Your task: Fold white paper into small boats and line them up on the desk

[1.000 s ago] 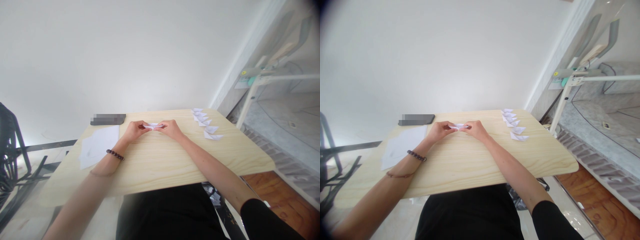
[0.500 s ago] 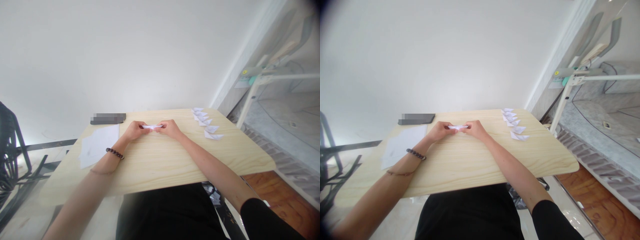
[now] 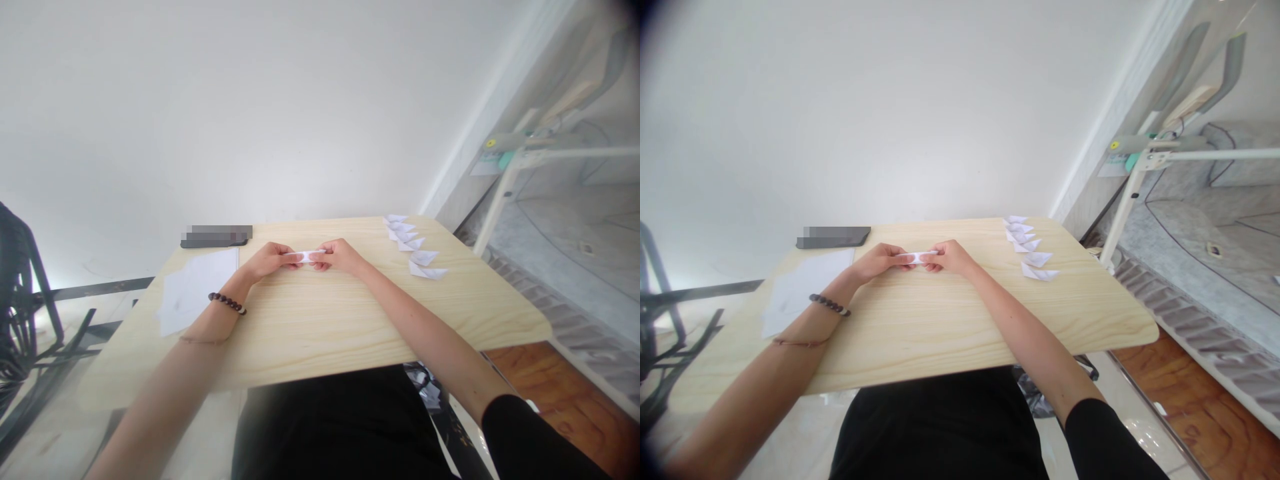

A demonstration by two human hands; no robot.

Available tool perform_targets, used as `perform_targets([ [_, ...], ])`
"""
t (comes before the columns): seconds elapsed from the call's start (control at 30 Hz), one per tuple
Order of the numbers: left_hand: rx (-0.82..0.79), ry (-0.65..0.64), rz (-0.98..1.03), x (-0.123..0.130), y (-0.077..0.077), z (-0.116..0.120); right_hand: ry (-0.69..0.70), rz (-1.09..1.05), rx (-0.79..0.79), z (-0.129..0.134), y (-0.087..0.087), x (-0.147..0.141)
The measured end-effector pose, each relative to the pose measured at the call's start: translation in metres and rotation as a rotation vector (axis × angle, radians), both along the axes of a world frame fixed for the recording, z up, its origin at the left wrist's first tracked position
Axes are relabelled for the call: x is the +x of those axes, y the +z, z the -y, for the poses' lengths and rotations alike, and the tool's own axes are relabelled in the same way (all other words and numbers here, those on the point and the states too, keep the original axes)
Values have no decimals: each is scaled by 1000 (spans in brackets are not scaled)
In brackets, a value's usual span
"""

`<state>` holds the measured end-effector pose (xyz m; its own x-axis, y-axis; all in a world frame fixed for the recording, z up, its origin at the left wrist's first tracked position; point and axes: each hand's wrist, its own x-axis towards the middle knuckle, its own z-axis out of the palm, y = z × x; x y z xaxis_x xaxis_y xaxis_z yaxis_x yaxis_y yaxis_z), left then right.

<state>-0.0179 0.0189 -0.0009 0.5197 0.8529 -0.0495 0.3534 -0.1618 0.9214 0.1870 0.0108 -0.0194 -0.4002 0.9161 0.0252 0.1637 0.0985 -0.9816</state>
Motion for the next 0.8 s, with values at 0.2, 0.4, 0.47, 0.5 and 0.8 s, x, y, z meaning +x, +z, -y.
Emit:
perform_targets([
  [0.2, 10, -11, 66, 0, -5, -2, -49, -99, -23, 2, 0, -2],
  [0.4, 244, 44, 130, 7, -8, 6, -36, -94, -58, 1, -1, -1],
  [0.47, 441, 52, 96, 10, -5, 11, -43, -76, -57, 1, -1, -1],
  [0.5, 508, 27, 80, 11, -4, 13, -46, -69, -55, 1, -1, -1],
  [0.8, 794, 1, -76, 11, -2, 13, -47, -80, -86, 4, 5, -2],
])
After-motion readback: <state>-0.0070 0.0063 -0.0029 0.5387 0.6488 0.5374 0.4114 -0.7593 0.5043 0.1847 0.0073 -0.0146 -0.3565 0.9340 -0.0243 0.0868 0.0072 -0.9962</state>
